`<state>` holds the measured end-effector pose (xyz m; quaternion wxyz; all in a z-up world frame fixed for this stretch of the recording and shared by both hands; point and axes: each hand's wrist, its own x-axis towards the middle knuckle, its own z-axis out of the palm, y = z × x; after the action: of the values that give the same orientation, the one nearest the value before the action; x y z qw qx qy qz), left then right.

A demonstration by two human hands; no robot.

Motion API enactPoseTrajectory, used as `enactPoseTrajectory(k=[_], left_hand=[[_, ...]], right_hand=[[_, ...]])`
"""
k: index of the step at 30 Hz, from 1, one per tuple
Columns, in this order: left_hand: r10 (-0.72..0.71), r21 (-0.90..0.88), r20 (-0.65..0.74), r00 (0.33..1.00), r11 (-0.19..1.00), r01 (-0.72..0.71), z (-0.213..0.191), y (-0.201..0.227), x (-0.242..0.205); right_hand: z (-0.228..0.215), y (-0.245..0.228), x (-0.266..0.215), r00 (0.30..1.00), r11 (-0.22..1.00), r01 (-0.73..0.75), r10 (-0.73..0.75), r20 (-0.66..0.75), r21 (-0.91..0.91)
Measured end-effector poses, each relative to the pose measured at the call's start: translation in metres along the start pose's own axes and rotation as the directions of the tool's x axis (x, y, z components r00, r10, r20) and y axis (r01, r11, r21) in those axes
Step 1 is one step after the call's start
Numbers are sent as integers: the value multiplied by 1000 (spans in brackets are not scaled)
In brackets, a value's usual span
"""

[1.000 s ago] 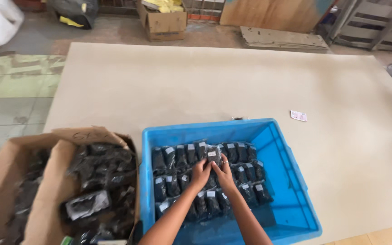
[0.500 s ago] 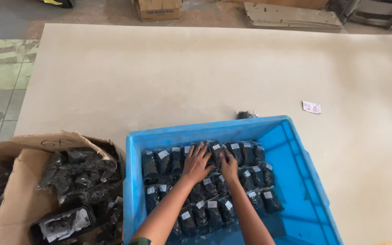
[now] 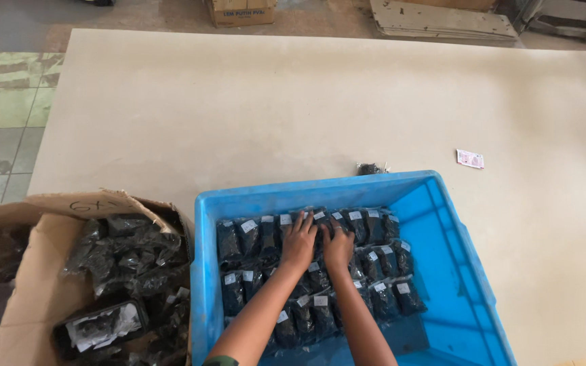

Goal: The person sorts small packaged items from a cardboard box into a blue plastic bin, placing them in organized rows by hand.

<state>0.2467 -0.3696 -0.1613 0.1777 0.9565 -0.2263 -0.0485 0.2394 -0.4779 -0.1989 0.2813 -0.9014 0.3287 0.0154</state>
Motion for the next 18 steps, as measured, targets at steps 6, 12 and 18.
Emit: enactPoseTrajectory(k=[6,12,18], left_hand=[[-13,-58,321,947,998,33,-19,-8,-18],[35,-546,-42,999,836,-52,-83,-4,-106],[-38,-629,-196,980,772,-96,-164,-43,-204]], right_hand=[[-13,-2,-19,971,931,183,-120,209,-315],[-36,-45,-112,940,945,326,-327,97,26],[-40,-102,-216,816,796,575,-574,-68,190]])
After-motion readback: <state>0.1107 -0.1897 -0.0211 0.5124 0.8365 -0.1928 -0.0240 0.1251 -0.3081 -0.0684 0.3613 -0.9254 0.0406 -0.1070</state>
